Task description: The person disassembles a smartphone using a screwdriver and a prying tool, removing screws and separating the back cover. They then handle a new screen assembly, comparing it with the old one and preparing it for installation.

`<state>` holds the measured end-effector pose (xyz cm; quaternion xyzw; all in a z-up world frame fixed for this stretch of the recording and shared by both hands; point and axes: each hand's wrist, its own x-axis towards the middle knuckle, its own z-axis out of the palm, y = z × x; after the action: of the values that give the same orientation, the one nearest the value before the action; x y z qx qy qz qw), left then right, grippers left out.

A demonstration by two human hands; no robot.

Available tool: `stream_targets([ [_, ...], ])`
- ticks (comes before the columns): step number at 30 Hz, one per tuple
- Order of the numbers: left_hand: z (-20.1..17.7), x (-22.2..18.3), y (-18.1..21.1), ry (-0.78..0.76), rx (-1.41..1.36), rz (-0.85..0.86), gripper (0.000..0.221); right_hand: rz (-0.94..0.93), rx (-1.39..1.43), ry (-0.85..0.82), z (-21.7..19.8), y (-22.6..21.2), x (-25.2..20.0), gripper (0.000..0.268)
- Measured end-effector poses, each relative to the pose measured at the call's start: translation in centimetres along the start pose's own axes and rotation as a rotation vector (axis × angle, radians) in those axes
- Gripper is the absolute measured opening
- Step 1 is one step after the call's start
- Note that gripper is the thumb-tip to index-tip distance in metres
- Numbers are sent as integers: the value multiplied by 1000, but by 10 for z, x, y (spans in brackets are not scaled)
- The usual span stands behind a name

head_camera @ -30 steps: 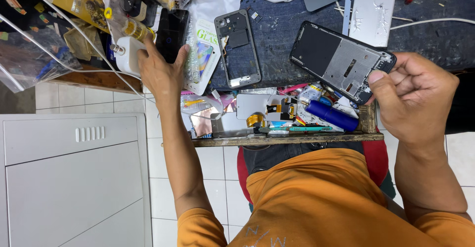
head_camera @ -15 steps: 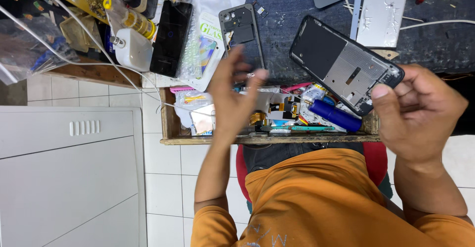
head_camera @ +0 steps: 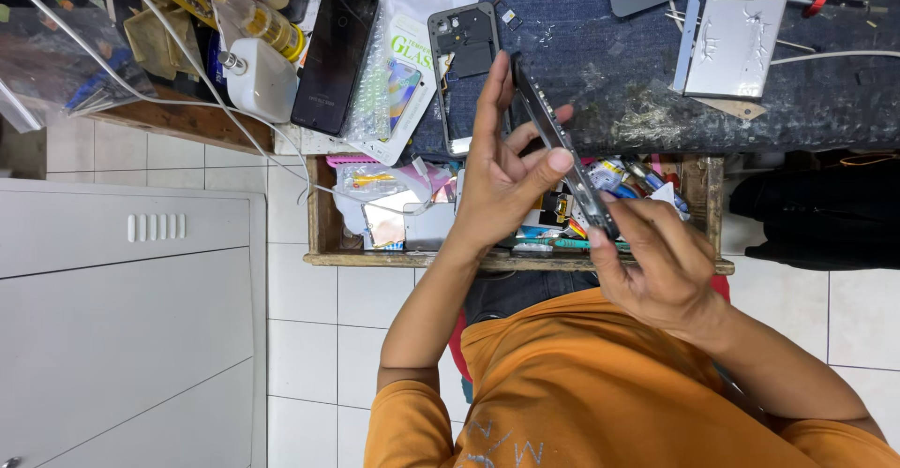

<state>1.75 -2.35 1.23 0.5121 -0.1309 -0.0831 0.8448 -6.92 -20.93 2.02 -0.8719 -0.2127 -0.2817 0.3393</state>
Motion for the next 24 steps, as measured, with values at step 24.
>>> stream_targets([
  [24,-168,-18,71,664,1483,212,99,496,528,91,-16,15,-8,25],
])
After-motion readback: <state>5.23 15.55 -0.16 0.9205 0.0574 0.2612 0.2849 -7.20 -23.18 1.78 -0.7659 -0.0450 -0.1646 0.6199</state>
